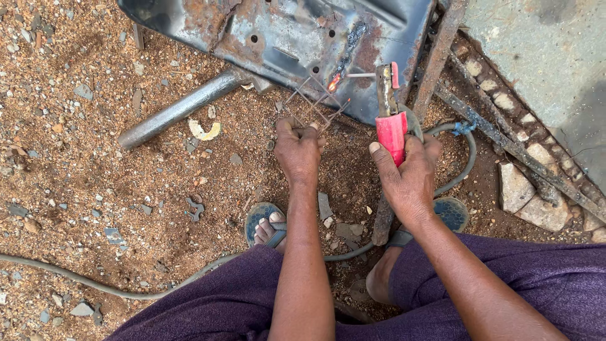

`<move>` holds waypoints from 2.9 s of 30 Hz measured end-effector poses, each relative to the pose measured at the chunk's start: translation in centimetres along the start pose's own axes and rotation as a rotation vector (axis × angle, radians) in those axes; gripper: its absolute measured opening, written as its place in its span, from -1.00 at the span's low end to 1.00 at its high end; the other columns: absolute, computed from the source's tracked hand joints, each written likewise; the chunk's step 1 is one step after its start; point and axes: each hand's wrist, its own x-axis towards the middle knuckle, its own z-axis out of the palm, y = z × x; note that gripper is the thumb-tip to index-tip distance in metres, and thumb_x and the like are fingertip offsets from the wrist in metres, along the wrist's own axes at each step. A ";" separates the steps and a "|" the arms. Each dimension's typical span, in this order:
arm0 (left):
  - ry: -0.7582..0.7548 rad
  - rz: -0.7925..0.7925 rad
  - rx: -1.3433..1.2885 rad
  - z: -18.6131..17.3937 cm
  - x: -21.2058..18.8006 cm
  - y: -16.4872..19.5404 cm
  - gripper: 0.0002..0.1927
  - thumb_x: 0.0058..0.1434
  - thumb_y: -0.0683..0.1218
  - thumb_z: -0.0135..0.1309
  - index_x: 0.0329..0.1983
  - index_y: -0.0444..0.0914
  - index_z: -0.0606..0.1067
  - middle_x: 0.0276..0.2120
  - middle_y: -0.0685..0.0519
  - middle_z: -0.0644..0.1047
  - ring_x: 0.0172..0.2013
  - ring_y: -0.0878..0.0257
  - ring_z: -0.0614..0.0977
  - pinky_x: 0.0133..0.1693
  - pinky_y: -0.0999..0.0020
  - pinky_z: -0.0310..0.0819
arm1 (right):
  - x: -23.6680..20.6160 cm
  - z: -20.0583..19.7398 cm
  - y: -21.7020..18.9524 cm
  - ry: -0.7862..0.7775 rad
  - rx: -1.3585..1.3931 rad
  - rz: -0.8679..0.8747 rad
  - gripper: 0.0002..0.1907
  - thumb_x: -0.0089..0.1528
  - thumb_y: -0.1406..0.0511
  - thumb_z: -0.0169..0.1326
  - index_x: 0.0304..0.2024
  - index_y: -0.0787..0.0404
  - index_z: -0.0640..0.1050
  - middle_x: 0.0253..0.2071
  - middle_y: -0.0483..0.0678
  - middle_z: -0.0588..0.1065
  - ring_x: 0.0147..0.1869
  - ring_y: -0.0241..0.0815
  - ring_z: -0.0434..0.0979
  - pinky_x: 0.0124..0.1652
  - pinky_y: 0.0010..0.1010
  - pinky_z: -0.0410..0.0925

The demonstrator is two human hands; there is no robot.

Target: The person welds a small grid mesh piece onto a rusted metal tray panel, positioning the grid by hand while using a welding rod clamp to apply weld spots along the joints.

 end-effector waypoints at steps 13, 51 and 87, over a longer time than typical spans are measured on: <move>-0.002 -0.030 0.071 0.5 -0.5 0.3 -0.71 0.28 -0.22 0.11 0.00 -0.31 0.33 -0.37 -0.06 0.58 -0.46 0.28 0.71 -0.56 0.50 0.63 | 0.1 0.1 -0.4 -0.020 -0.023 -0.046 -0.45 0.29 0.04 0.21 0.01 0.40 0.47 0.07 0.18 0.20 0.06 0.06 0.37 0.03 -0.11 0.33; 0.103 -0.101 0.193 1.5 -2.7 3.3 -0.70 0.26 -0.17 0.16 -0.05 -0.35 0.34 -0.39 -0.13 0.62 -0.45 0.19 0.72 -0.49 0.38 0.57 | 0.2 0.1 -1.1 0.013 -0.033 -0.127 -0.49 0.29 0.08 0.22 0.02 0.40 0.50 0.12 0.34 0.24 0.13 0.28 0.40 0.12 -0.02 0.32; 0.053 0.417 0.405 1.3 -2.8 2.6 -0.75 0.41 -0.18 -0.09 0.13 -0.30 0.34 -0.28 -0.13 0.51 -0.30 0.03 0.60 -0.23 0.08 0.55 | 0.7 0.1 0.1 0.000 0.109 0.044 -0.55 0.32 0.05 0.16 -0.10 0.34 0.49 0.04 0.20 0.24 0.02 0.07 0.38 0.06 -0.10 0.32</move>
